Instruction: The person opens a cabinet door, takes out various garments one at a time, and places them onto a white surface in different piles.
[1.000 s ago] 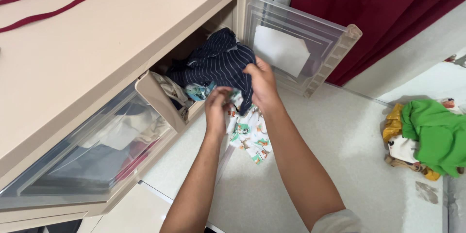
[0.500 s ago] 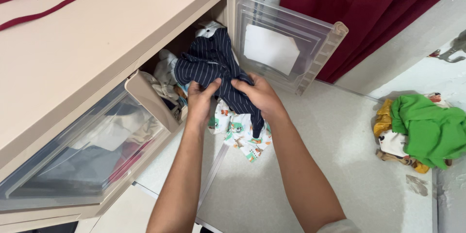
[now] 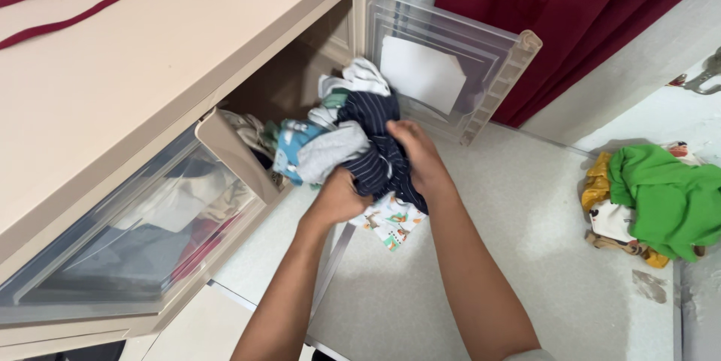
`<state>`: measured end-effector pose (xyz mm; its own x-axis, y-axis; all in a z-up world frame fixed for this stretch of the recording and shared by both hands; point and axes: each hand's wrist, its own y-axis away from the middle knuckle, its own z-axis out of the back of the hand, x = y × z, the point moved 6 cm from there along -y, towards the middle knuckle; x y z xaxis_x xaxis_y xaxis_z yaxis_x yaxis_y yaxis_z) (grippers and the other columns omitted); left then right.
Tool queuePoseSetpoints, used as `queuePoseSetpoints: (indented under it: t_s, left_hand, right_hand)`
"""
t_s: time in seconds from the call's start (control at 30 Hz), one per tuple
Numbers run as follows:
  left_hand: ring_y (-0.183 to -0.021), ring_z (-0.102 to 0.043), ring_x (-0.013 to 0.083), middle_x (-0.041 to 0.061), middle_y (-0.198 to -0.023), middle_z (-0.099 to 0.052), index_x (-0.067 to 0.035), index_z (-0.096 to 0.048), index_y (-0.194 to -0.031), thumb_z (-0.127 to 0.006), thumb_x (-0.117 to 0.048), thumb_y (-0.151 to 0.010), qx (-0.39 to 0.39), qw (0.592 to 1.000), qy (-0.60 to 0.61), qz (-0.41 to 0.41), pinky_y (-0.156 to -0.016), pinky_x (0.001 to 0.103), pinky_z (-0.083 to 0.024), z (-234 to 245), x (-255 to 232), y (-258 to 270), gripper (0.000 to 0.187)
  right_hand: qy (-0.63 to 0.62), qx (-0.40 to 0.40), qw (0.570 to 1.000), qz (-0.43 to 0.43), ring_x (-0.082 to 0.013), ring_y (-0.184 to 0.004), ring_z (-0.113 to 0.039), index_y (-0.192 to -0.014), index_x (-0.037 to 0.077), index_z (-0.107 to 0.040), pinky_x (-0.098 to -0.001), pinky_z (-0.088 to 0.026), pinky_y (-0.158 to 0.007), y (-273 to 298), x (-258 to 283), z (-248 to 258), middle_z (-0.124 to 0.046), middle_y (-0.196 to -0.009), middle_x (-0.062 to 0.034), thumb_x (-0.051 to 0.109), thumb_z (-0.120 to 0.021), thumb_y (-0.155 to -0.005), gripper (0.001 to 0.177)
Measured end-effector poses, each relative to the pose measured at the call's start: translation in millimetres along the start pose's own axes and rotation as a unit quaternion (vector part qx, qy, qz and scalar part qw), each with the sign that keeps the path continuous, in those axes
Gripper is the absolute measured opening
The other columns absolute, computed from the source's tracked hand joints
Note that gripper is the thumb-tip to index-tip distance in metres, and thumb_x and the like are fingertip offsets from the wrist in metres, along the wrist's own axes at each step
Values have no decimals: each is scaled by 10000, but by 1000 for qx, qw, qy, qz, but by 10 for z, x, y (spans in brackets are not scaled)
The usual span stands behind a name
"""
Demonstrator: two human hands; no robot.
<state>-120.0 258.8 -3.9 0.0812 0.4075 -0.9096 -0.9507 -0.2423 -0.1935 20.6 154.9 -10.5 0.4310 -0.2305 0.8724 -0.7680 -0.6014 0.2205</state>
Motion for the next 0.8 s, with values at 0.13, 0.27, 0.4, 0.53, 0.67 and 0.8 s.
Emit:
queuePoseSetpoints:
  t_s: [0.13, 0.27, 0.4, 0.53, 0.67, 0.8]
  left_hand:
    - [-1039, -711, 227, 124, -1090, -746, -7, -677, -1174, -794, -144, -731, 62, 997, -13, 47, -948, 344, -549, -186, 54, 106, 478]
    - [-1230, -642, 280, 153, -1288, -679, 20, -555, -1364, -826, -430, -776, 25, 979, 130, 154, -1043, 350, -492, -299, 556, 189, 789]
    - [-1339, -556, 239, 139, -1385, -650, -13, -547, -1437, -713, -560, -847, -80, 933, 241, 254, -1141, 346, -361, -238, 1140, 329, 821]
    - [-1335, -546, 247, 147, -1384, -616, -3, -517, -1404, -755, -497, -843, -133, 858, 475, 140, -1161, 369, -378, -184, 980, 275, 784]
    - [-1103, -691, 263, 172, -1172, -731, 40, -683, -1240, -776, -378, -859, -174, 915, 351, 100, -1010, 380, -524, 15, 474, 227, 574]
    - [-980, -743, 243, 132, -1069, -759, -2, -717, -1136, -783, -283, -872, -178, 973, 127, -69, -913, 346, -588, 285, -230, 107, 391]
  right_hand:
    - [147, -49, 988, -18, -217, -899, -723, -1380, 16, -466, -321, -608, -727, 43, -31, 55, -707, -1125, -193, 214, -855, -766, 753]
    - [118, -44, 992, -15, -246, -921, -745, -1399, 38, -463, -339, -634, -753, 184, 106, 78, -713, -1129, -195, 170, -843, -732, 779]
    - [78, -10, 997, 28, -244, -977, -737, -1384, 55, -550, -340, -615, -823, 354, 347, 44, -714, -1162, -182, 145, -803, -783, 658]
    - [35, 69, 987, 142, -245, -1119, -685, -1371, 38, -568, -365, -577, -969, 505, 684, 55, -663, -1247, -152, 14, -799, -765, 648]
    - [-52, 113, 970, 207, -260, -1188, -635, -1389, 70, -520, -400, -555, -1022, 600, 894, 48, -601, -1311, -135, -53, -790, -746, 709]
    - [-129, 128, 944, 274, -271, -1267, -619, -1423, 100, -496, -414, -552, -1104, 709, 1105, 51, -557, -1382, -129, -95, -738, -756, 736]
